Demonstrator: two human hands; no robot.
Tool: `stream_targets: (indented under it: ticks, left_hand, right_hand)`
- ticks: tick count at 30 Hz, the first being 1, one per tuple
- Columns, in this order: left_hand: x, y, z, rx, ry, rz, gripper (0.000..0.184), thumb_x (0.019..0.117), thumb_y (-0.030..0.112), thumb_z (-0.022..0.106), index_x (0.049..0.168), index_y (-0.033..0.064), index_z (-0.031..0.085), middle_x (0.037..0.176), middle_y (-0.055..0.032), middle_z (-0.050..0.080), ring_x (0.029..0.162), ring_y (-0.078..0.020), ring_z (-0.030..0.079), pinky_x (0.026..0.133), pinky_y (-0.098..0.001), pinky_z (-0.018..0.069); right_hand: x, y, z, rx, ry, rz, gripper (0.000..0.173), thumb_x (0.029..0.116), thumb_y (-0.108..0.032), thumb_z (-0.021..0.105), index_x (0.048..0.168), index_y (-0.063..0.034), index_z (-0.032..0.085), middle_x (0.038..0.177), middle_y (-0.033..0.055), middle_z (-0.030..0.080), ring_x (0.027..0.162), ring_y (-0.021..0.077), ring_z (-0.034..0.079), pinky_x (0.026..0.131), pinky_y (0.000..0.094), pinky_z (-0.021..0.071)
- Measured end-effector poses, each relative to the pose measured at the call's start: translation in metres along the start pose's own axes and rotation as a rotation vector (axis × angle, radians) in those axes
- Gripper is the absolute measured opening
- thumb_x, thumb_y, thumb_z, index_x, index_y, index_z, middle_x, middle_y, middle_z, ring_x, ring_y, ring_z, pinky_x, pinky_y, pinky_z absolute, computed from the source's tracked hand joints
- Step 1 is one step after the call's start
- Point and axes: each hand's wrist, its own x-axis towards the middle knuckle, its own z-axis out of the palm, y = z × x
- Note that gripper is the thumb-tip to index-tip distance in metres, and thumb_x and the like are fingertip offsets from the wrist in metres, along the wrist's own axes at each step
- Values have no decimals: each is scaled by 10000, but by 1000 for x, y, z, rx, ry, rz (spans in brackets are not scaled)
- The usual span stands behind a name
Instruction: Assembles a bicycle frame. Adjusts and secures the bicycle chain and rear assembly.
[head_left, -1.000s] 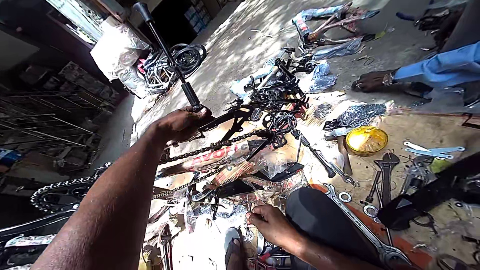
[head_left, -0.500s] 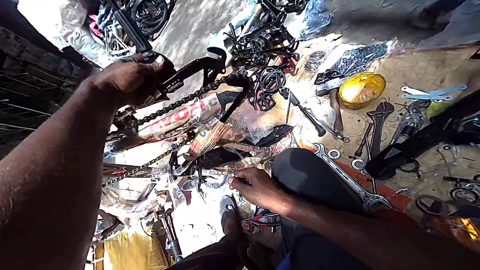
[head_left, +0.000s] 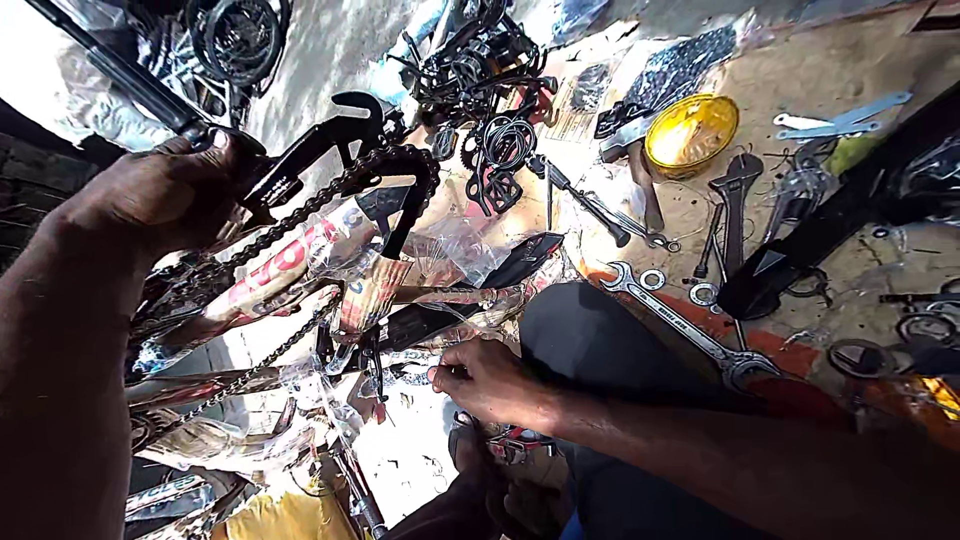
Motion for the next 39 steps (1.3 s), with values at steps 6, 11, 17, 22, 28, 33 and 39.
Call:
stream_targets:
  ticks: [6,11,17,22,28,33,39]
  left_hand:
    - [-3,-1,2,9,98,-5,190,1090,339,434,1129,265,605,834,128,653,677,40,629,597,-151,547]
    - [-2,-4,-1,-32,94,4,204,1088,323,427,1074,261,621,825,123,662,688,37,637,612,-160,553]
    - [0,-7,-5,-28,97,19,186,1081,342,451,1087,259,617,874,120,676,739,36,647,650,-152,551]
    - [4,-5,0,11,76,44,173,1077,322,473,1076,255,632,862,108,671,682,16,638,580,-168,548]
    - [2,-8,0,-11,118,75,193,1082,309,466,1122,242,643,872,118,681,691,22,648,604,-161,558]
    - [-2,0,6,12,107,35,204,1091,312,431,1042,272,624,801,137,654,614,44,606,528,-142,519]
    - [-2,3,9,36,111,-2,189,1087,329,438,1002,282,601,745,129,634,547,33,571,466,-149,485]
  right_hand:
    - [1,0,0,29,-33,-21,346,1058,-350,533,934,-93,730,752,40,654,676,166,628,649,406,513]
    - [1,-3,-2,14,-51,-2,353,1063,-366,520,961,-103,733,786,35,662,716,158,631,680,394,509]
    - [2,-2,0,27,-36,-14,345,1055,-365,536,942,-103,732,775,32,662,715,162,634,670,408,506]
    - [2,-3,0,16,-48,-34,359,1061,-366,536,917,-92,717,755,34,644,701,164,623,660,402,498]
    - [1,-3,-1,22,-40,-37,356,1062,-363,534,902,-103,717,753,23,647,695,151,622,654,392,496]
    - [1,-2,0,24,-24,-63,350,1057,-350,543,889,-94,713,724,30,627,679,164,611,650,404,489]
    - [1,-3,-1,18,-45,-61,352,1064,-355,532,916,-97,721,741,28,640,693,161,619,668,398,496]
